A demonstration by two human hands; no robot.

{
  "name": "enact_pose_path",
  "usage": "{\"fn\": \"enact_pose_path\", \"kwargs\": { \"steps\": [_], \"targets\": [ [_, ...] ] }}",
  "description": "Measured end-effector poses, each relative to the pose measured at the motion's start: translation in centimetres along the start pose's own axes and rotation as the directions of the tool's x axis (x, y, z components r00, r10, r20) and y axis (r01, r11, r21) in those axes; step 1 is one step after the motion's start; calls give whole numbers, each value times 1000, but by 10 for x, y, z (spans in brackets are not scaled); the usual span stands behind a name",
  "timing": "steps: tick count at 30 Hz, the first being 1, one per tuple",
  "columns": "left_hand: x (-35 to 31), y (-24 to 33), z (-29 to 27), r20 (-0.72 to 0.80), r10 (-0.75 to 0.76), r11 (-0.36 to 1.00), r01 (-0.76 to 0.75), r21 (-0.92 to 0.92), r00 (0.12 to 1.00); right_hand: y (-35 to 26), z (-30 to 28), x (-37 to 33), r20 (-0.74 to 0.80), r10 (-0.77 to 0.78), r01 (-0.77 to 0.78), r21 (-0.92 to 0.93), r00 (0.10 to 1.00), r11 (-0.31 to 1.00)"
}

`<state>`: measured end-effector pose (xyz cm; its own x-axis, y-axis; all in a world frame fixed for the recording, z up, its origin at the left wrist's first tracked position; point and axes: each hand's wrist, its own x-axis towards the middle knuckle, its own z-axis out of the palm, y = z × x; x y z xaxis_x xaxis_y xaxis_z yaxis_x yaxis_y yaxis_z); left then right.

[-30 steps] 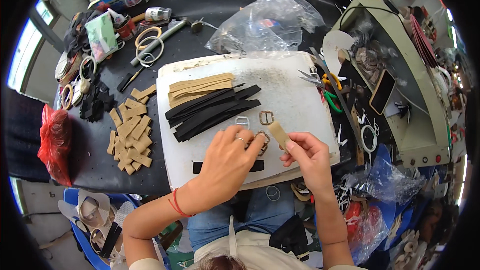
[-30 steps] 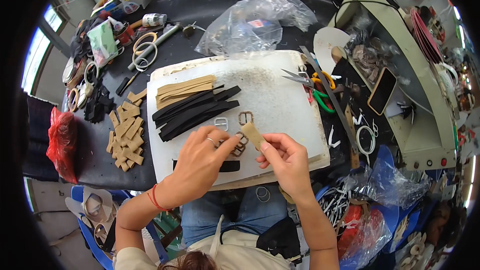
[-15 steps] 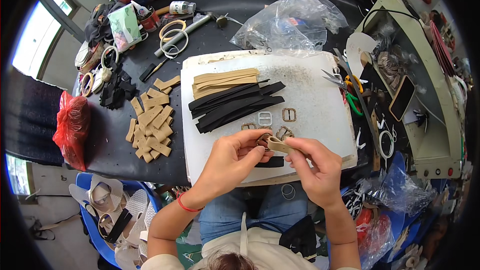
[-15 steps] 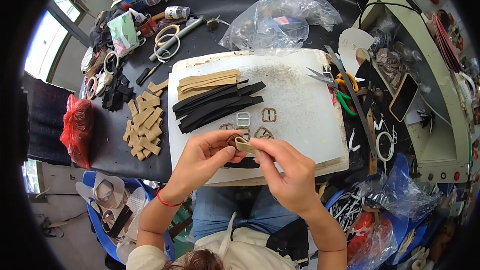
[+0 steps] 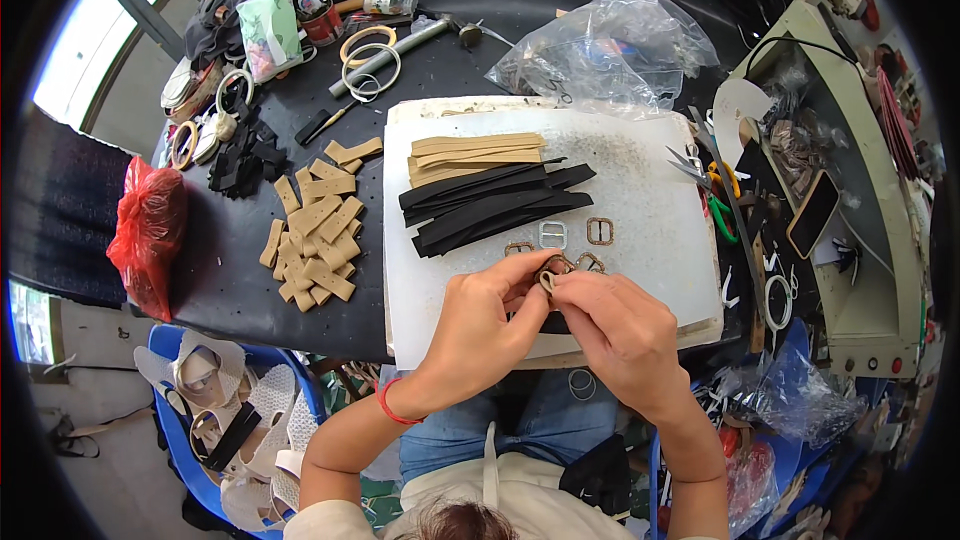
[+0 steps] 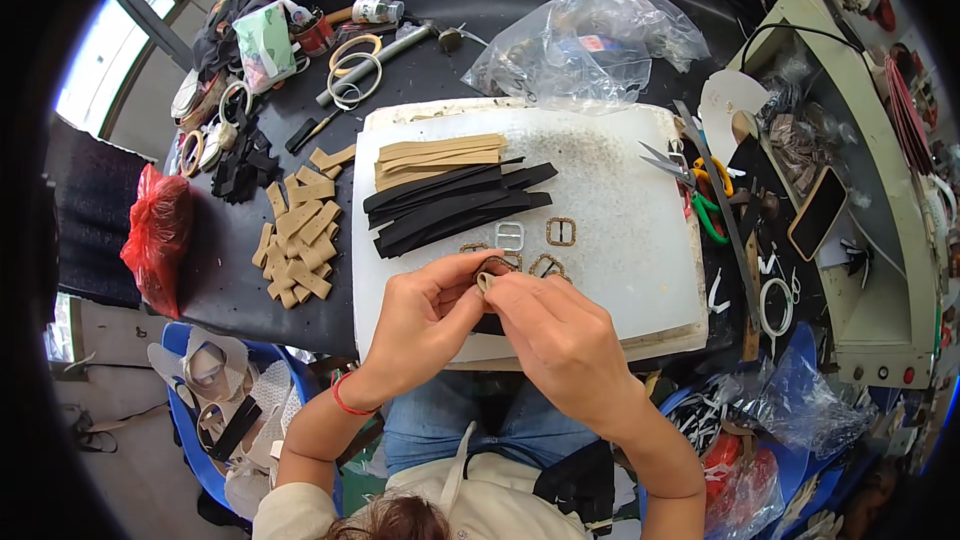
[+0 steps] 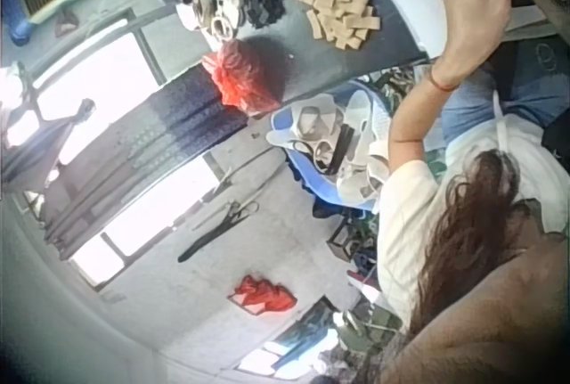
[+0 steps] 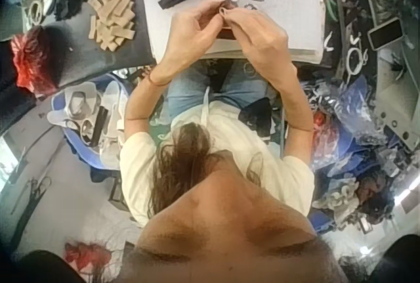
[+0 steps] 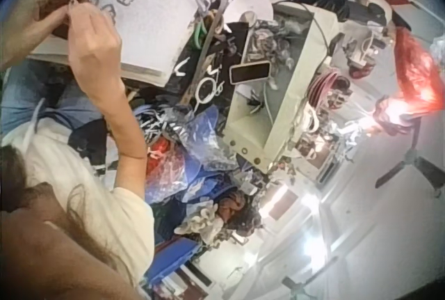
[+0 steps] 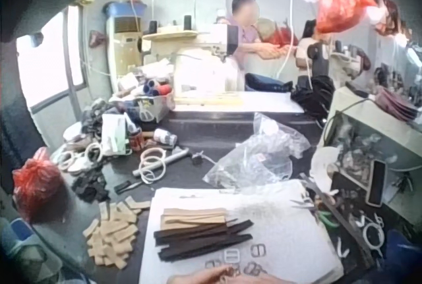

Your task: The person cuts black fabric strips using scissors and a ruler, then assembles them with metal buckles. They thread the fabric through the buckle frames and arrange the finished strap units on the work surface.

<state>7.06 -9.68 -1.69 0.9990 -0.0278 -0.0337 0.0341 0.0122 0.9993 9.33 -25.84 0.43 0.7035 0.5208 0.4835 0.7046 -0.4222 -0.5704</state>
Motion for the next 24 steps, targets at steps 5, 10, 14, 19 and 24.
{"fn": "enact_pose_path", "kwargs": {
  "steps": [5, 10, 14, 19, 24],
  "targets": [
    [-3, 11, -2, 79, 66, 960, -85, 266, 995, -6, -4, 8, 53, 49, -47, -46, 997, 998],
    [0, 8, -5, 121, 80, 993, -89, 73, 989, -13, -8, 14, -27, 162, -162, -16, 986, 987],
    [2, 21, -12, 205, 31, 999, -30, -11, 978, -4, -16, 12, -1, 231, -230, 99, 973, 968],
    [0, 16, -17, 193, -10, 994, 30, -103, 981, -2, -24, 6, 109, 447, -446, 442, 888, 778],
    [-3, 14, -13, 187, -14, 977, 53, -207, 982, -11, -22, 10, 134, 435, -451, 390, 890, 803]
  ]
}}
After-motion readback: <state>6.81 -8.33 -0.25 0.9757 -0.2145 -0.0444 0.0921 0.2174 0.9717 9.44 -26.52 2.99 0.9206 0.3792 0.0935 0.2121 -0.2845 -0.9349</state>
